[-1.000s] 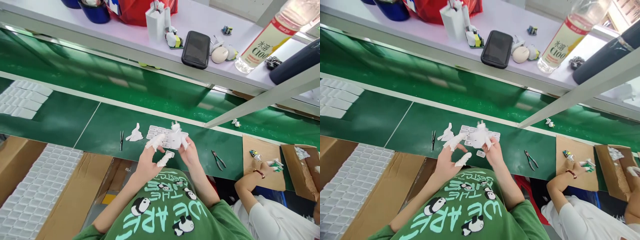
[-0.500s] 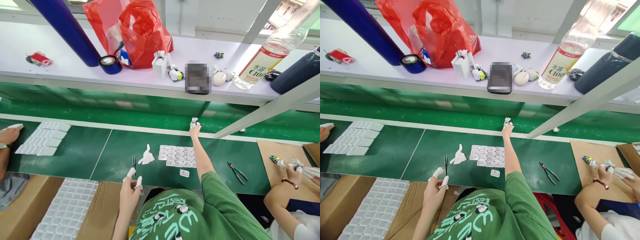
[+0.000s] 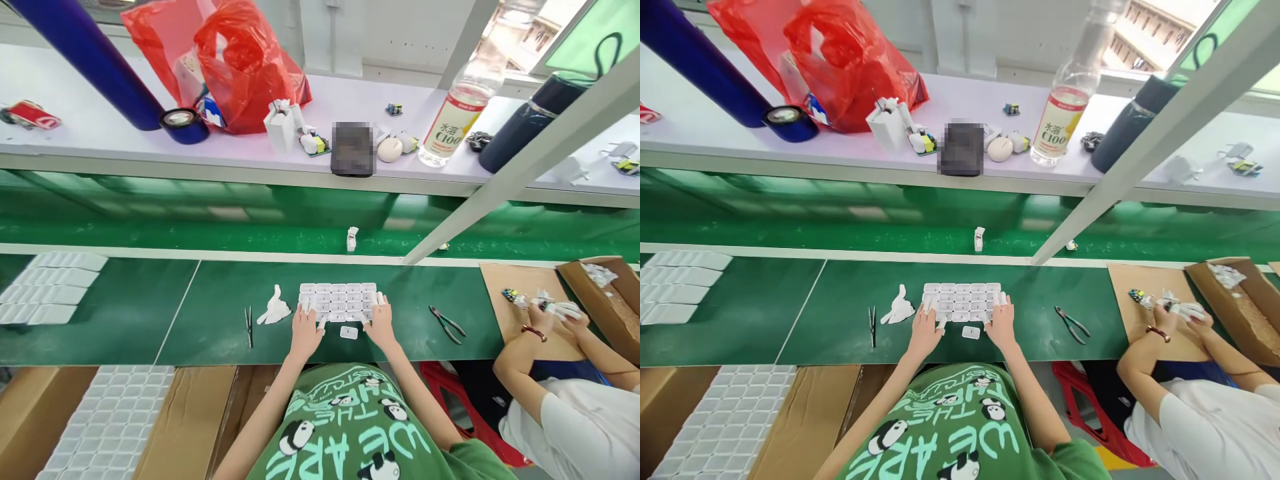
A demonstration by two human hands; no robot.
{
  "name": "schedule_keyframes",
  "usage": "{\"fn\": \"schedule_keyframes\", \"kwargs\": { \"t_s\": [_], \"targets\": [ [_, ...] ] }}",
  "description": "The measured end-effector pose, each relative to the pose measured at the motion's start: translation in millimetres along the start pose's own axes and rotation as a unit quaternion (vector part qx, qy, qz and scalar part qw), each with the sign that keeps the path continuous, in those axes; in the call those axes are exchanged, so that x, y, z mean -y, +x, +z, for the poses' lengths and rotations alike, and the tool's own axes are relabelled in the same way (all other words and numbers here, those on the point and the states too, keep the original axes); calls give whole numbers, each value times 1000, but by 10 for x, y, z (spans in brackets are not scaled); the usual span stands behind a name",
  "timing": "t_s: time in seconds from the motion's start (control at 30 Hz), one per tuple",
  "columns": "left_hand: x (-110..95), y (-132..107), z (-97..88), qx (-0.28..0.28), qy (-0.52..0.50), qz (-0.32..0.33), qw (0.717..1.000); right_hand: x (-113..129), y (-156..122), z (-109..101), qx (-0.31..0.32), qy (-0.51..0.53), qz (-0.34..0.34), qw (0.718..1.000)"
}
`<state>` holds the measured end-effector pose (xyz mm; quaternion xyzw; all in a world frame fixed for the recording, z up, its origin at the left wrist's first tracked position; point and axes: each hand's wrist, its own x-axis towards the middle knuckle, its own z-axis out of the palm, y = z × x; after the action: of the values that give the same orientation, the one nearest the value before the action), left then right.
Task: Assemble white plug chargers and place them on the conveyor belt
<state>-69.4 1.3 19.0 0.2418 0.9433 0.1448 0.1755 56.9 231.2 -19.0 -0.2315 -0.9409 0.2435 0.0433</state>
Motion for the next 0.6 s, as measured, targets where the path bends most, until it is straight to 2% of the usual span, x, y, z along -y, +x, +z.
{"fn": "schedule_keyframes", "kwargs": {
  "t_s": [0.13,0.23,0.27,0.43,0.53,0.6],
  "targets": [
    [-272,157,26,10,43,20,999,204,-143,10,75,-36,-20,996],
    [-374,99,34,-3,52,45,998,278,-203,-21,82,-17,-72,994],
    [-398,46,52,8,52,54,997,272,-227,-34,81,-7,-85,993],
    [-550,-264,297,157,44,83,983,71,-300,-112,65,38,-108,991],
    [-639,-330,448,167,43,57,983,-60,-288,-171,48,61,-127,989],
    [-644,-332,484,161,40,32,986,-113,-279,-209,38,75,-139,987]
  ]
}}
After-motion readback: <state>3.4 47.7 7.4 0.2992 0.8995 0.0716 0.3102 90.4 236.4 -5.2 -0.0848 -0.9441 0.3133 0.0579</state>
